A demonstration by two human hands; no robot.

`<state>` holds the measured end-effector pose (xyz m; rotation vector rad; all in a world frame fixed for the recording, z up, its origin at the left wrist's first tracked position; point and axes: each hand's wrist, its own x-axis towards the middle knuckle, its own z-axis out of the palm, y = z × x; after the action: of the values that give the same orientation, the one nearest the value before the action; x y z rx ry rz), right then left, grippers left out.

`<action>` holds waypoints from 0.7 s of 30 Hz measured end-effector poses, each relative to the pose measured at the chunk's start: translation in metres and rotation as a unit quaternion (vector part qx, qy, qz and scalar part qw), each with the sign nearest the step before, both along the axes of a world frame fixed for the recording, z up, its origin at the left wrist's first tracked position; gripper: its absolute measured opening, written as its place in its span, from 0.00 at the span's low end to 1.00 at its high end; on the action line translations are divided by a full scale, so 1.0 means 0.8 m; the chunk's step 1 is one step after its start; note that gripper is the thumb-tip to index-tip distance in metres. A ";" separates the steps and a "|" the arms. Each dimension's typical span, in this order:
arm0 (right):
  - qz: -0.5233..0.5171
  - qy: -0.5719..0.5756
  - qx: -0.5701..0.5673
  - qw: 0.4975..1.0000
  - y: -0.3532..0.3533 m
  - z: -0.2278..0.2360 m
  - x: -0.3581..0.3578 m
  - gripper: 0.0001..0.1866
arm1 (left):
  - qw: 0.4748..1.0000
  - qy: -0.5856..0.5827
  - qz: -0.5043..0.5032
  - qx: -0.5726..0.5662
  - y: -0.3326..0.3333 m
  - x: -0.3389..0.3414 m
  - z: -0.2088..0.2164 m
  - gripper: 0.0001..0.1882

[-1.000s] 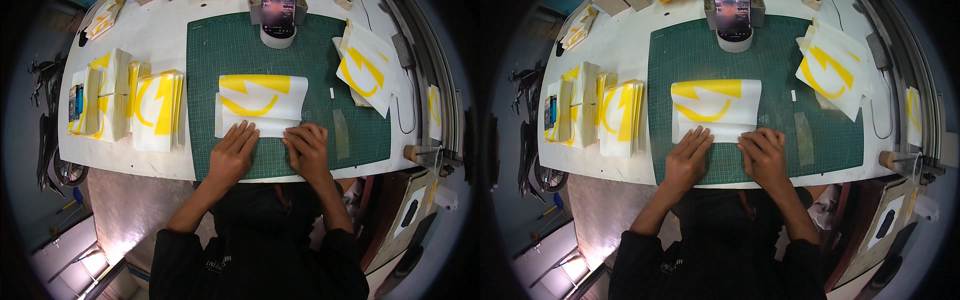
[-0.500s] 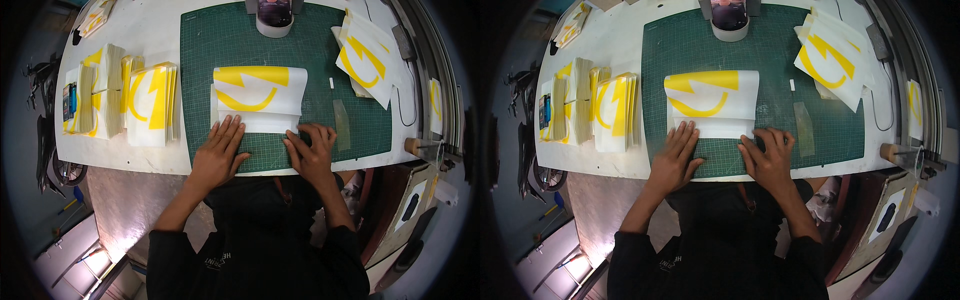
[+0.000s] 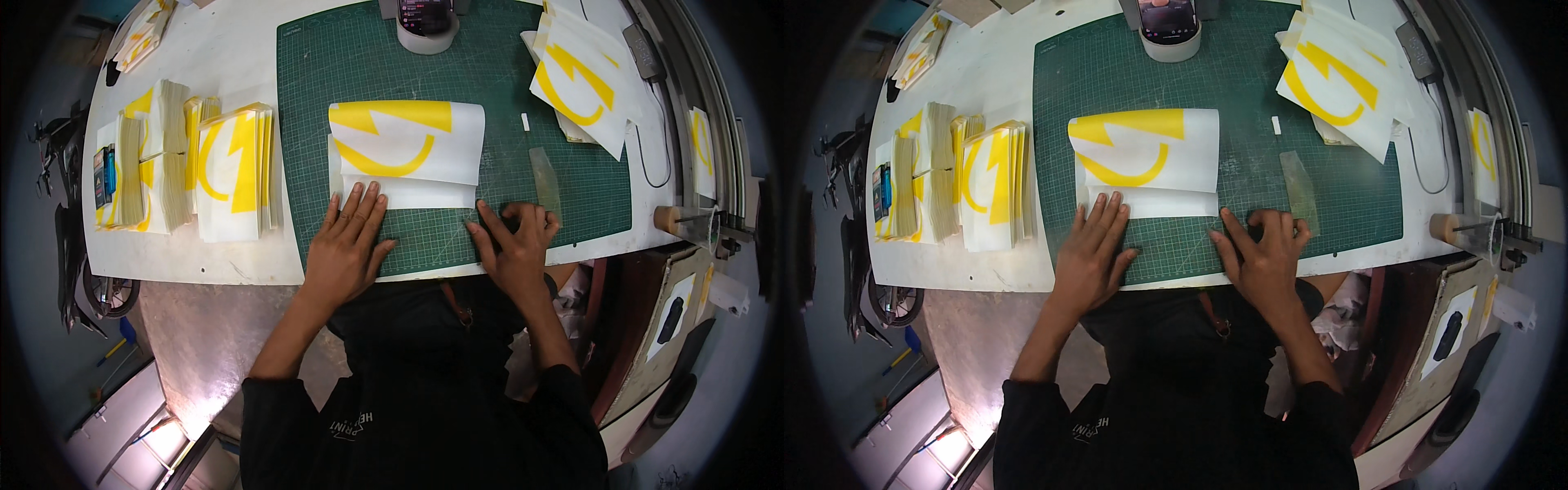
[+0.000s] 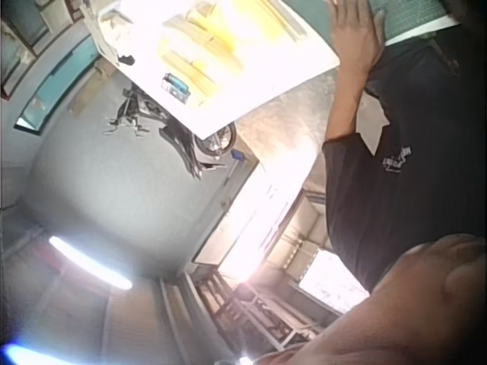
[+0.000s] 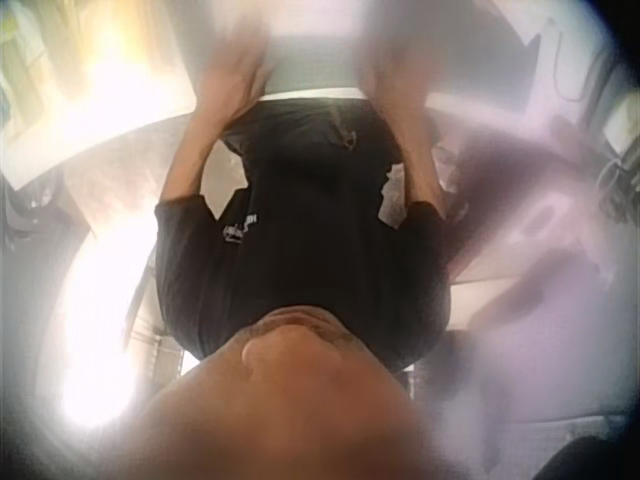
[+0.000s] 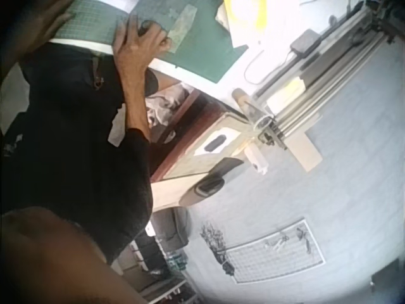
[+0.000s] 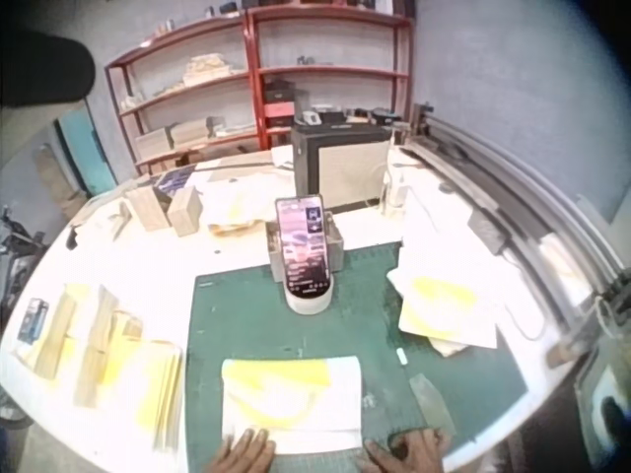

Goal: The person applies a clear protective film over a yellow lightning bolt sticker on a white sheet. They use a plastic squeegee to smooth the film and remove air bubbles, then fold the sheet in half. This process is repeated for multiple sheets on a green cutting mat.

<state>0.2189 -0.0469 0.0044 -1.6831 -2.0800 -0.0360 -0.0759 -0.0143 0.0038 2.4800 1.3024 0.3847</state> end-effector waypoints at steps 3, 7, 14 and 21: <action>0.033 0.054 0.037 0.997 0.011 0.012 -0.024 0.14 | 0.999 0.038 0.031 0.017 -0.019 0.016 0.012 0.33; 0.145 0.081 0.038 0.985 0.036 0.009 -0.053 0.14 | 0.996 -0.001 0.061 0.066 -0.029 0.032 0.015 0.24; 0.182 0.071 -0.052 0.979 0.070 0.001 -0.033 0.18 | 0.999 -0.045 -0.002 0.027 0.033 -0.017 0.019 0.21; 0.221 0.056 -0.079 0.970 0.100 0.023 -0.021 0.17 | 1.000 -0.027 -0.015 0.007 0.047 -0.021 0.032 0.17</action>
<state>0.2018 0.0334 0.0226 -1.2315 -2.3692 0.3656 -0.0931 0.0232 0.0292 2.4797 1.2454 0.4510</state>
